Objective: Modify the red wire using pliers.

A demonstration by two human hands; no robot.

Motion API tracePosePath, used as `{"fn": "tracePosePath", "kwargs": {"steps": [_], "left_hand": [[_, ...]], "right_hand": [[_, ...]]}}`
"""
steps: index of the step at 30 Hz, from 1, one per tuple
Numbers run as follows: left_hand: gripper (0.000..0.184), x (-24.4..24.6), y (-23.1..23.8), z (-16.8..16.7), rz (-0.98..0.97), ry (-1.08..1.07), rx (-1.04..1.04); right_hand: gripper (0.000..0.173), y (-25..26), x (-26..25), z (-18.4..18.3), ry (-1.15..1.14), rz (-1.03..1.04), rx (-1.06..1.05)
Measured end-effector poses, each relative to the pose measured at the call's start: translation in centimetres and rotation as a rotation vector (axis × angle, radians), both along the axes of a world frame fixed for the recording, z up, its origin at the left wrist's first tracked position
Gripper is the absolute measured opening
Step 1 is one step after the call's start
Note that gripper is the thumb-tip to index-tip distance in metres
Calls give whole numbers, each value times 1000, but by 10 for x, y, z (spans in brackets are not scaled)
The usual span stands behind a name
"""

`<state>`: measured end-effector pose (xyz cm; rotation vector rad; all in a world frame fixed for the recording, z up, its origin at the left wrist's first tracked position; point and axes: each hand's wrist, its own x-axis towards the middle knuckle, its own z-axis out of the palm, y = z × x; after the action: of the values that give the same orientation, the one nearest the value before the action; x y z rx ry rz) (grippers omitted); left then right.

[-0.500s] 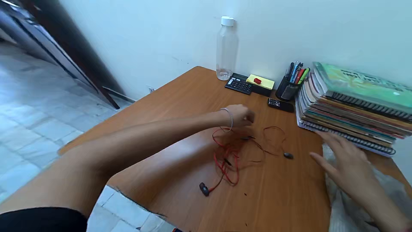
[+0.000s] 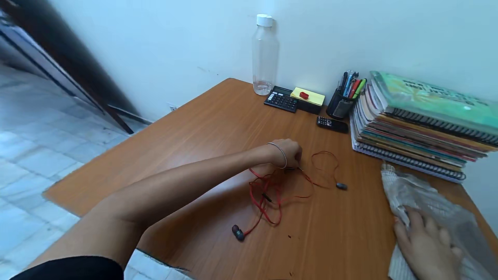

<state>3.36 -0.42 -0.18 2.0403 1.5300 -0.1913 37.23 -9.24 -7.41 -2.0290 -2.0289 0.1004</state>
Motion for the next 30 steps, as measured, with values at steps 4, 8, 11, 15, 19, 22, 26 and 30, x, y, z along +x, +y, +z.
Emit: {"fn": "tracePosePath", "kwargs": {"steps": [4, 8, 11, 15, 19, 22, 26, 30], "left_hand": [[24, 2, -4, -2, 27, -84, 47], [21, 0, -11, 6, 61, -502, 90], [25, 11, -21, 31, 152, -960, 76], [31, 34, -34, 57, 52, -1308, 131], [37, 57, -42, 66, -35, -1433, 232], [35, 70, -45, 68, -62, -1404, 348], [30, 86, -45, 61, -98, -1309, 660], [18, 100, -58, 50, -68, -1222, 908]], "right_hand": [[37, 6, 13, -3, 123, -18, 119], [40, 9, 33, 21, 585, -57, 217], [31, 5, 27, 66, 963, -63, 285], [31, 1, 20, 119, 1092, 34, 242], [31, 1, -7, 149, 1200, 70, 236], [32, 0, -32, 164, 1261, 154, 285], [28, -2, -89, 161, 1255, 254, 451], [33, 18, -146, 139, 1075, 277, 714]]}}
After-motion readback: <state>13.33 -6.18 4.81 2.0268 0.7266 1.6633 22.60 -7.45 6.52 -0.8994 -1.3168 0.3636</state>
